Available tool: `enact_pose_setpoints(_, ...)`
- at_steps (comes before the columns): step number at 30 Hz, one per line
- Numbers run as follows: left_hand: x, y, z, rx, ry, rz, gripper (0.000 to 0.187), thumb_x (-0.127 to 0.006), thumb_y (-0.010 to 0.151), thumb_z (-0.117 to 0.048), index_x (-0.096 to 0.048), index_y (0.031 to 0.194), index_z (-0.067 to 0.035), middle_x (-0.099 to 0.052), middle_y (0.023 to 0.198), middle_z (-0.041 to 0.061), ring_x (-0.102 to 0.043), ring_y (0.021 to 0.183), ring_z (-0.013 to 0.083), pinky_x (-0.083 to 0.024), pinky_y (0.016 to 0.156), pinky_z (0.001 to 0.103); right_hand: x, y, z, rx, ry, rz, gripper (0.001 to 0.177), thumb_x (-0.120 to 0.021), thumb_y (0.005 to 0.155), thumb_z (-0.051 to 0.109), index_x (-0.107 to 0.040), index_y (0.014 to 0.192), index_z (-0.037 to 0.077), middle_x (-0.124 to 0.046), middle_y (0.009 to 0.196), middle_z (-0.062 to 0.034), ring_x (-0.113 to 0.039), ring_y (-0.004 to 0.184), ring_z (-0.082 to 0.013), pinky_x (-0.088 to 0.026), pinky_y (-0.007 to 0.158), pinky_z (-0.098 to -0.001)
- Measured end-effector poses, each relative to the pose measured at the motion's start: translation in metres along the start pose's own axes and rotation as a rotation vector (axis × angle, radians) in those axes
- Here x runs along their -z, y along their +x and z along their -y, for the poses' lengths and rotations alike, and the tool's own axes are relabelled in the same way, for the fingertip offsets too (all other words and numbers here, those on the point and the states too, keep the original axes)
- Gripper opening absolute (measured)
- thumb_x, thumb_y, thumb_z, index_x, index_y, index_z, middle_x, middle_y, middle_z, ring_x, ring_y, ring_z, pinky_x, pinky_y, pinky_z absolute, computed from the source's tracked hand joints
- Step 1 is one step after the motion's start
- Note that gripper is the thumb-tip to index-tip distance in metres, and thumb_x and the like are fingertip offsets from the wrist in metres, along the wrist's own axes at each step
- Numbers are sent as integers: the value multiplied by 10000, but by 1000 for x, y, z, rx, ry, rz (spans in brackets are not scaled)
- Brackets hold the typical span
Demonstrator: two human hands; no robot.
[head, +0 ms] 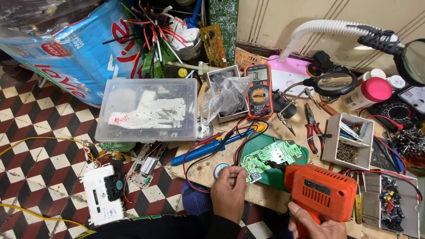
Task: The person holds a green circuit board and uses an orange heat gun to apply hot air to specific components on the board. They rotate the board to access different areas and continue heating the components throughout the clip.
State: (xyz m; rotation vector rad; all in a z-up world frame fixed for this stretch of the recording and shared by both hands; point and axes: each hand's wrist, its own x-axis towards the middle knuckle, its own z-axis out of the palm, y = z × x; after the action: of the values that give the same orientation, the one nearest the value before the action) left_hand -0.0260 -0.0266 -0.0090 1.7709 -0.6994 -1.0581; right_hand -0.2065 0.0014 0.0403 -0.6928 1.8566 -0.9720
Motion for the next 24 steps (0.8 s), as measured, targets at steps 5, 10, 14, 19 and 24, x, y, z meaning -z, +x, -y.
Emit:
enact_pose_setpoints(5,-2,-1,-11,171,-222,55,135,-765,1025,-177,-805,1071,-58,-873,942,96,-834,747,162,-709,634,267,-2,-3,12,-102,6,-10,196,-854,953,-50,-767,874,-207,-671,561,-358,-518,401,-400,-461,469,-464)
enact_pose_setpoints(10,-6,-3,-8,178,-265,111,138,-731,1052,-177,-767,1087,-49,-859,977,125,-850,782,182,-718,622,265,-3,-3,11,-62,17,7,183,-844,951,-56,-754,888,-203,-669,550,-357,-504,386,-390,-435,439,-448)
enact_pose_setpoints(14,-12,-4,8,62,-200,114,112,-753,1034,-185,-762,1026,-74,-852,919,79,-846,808,159,-755,772,278,1,-2,6,-55,11,15,233,-851,945,-44,-745,819,-209,-659,533,-351,-505,379,-387,-435,444,-443)
enact_pose_setpoints(19,-14,-5,17,-155,22,60,70,-753,1006,-202,-767,969,-143,-819,812,-11,-786,733,110,-678,700,284,4,-2,3,-1,-32,43,445,-870,924,-19,-702,560,-213,-631,438,-331,-507,329,-376,-430,438,-419)
enact_pose_setpoints(24,-16,-2,25,-325,117,-3,61,-756,988,-143,-723,936,-152,-777,755,-35,-763,674,110,-689,672,297,5,-7,12,-43,-118,25,509,-903,931,35,-713,517,-191,-634,431,-290,-518,353,-347,-449,483,-393)
